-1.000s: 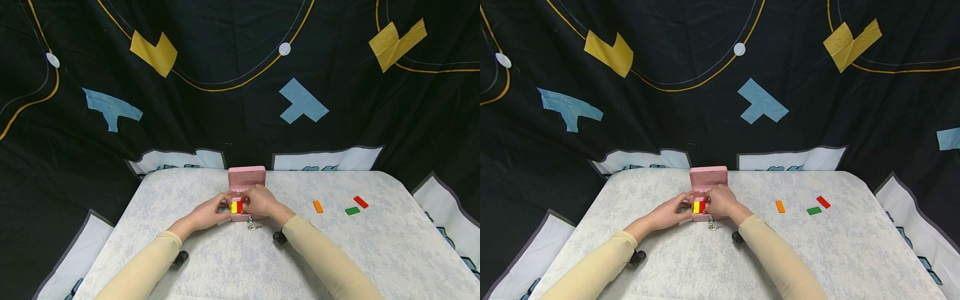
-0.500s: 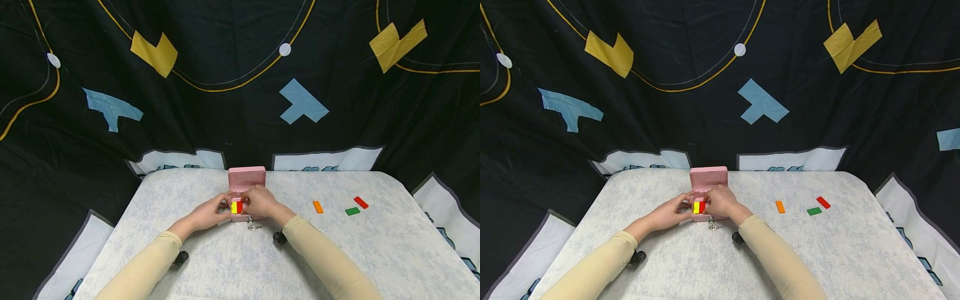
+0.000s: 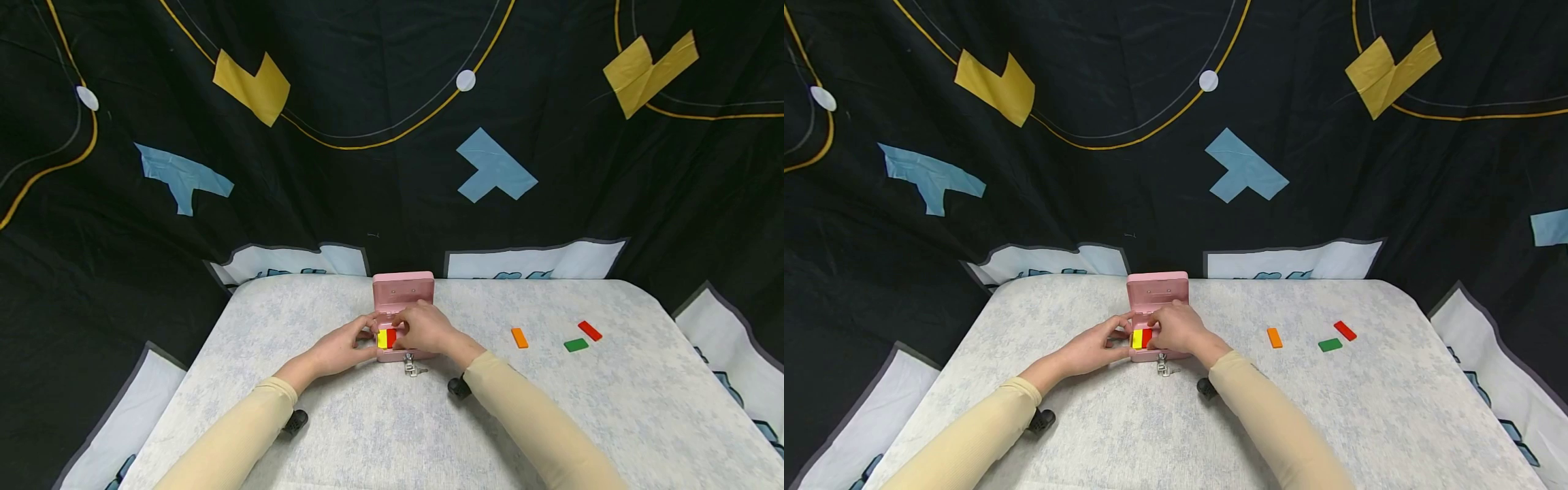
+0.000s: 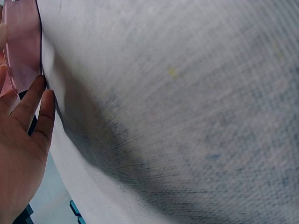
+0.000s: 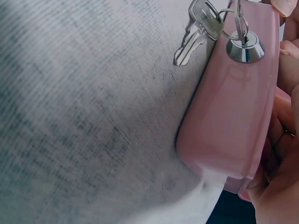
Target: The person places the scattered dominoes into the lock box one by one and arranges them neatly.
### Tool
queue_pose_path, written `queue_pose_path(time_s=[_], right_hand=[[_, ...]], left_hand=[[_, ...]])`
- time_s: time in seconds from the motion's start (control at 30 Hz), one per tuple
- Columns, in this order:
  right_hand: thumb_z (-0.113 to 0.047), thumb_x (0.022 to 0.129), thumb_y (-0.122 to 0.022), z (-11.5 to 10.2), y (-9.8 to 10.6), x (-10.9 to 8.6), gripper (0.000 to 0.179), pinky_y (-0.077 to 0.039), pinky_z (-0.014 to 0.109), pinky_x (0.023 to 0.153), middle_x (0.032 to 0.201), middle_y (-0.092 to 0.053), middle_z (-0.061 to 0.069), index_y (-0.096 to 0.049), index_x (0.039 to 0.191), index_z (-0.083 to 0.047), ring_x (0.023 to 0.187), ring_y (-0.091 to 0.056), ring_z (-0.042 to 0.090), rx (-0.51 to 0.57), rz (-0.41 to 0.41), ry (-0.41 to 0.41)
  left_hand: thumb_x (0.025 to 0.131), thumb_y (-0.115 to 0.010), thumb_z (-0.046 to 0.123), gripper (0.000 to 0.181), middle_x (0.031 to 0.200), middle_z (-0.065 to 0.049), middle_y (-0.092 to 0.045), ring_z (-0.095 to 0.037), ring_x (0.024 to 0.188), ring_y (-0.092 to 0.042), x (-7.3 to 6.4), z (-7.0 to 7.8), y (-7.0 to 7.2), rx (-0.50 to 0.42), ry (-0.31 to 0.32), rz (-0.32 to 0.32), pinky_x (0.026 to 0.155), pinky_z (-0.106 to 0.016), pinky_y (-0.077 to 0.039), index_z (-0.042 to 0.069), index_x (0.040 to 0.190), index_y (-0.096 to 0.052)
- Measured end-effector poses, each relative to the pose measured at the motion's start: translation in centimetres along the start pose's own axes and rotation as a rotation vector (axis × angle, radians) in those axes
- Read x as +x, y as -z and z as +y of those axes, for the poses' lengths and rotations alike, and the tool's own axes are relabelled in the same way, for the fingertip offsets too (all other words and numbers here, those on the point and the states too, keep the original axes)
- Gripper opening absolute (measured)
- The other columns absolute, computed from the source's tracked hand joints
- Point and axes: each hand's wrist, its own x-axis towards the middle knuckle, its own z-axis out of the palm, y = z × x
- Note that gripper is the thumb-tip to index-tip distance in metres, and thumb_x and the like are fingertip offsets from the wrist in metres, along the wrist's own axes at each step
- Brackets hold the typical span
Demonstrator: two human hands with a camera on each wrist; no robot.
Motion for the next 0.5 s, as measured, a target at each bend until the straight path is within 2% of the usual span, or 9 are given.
queue_pose_path(time_s=[0.2, 0.4, 0.5], right_hand=[[-0.03, 0.084, -0.083, 0.0, 0.7, -0.5, 0.035, -0.043, 0.032, 0.075, 0.1, -0.073, -0.008, -0.078, 0.114, -0.015, 0.088, -0.049, 0.014, 0.024, 0.04, 0.016], [-0.033, 0.086, -0.084, 0.2, 1.4, -1.3, 0.04, -0.043, 0.032, 0.072, 0.099, -0.073, -0.006, -0.076, 0.121, -0.017, 0.086, -0.049, 0.015, 0.042, 0.045, 0.026], [-0.033, 0.085, -0.084, 0.5, 1.7, -1.9, 0.041, -0.044, 0.032, 0.072, 0.092, -0.069, -0.009, -0.075, 0.122, -0.017, 0.087, -0.049, 0.014, 0.063, 0.054, 0.031]], left_hand=[[0.095, -0.073, 0.04, 0.035, 0.164, 0.011, -0.032, -0.019, 0.13, -0.057, 0.0, 0.1, 0.1, -0.003, 0.028, -0.014, 0.105, -0.045, -0.046, 0.022, 0.117, -0.052], [0.096, -0.073, 0.038, 0.037, 0.165, 0.007, -0.032, -0.022, 0.13, -0.058, 0.0, 0.2, 0.2, -0.015, 0.005, -0.012, 0.105, -0.045, -0.046, 0.018, 0.12, -0.053], [0.096, -0.073, 0.038, 0.038, 0.165, 0.005, -0.032, -0.023, 0.129, -0.058, 0.0, 0.2, 0.2, -0.024, -0.003, -0.011, 0.105, -0.045, -0.047, 0.017, 0.121, -0.053]])
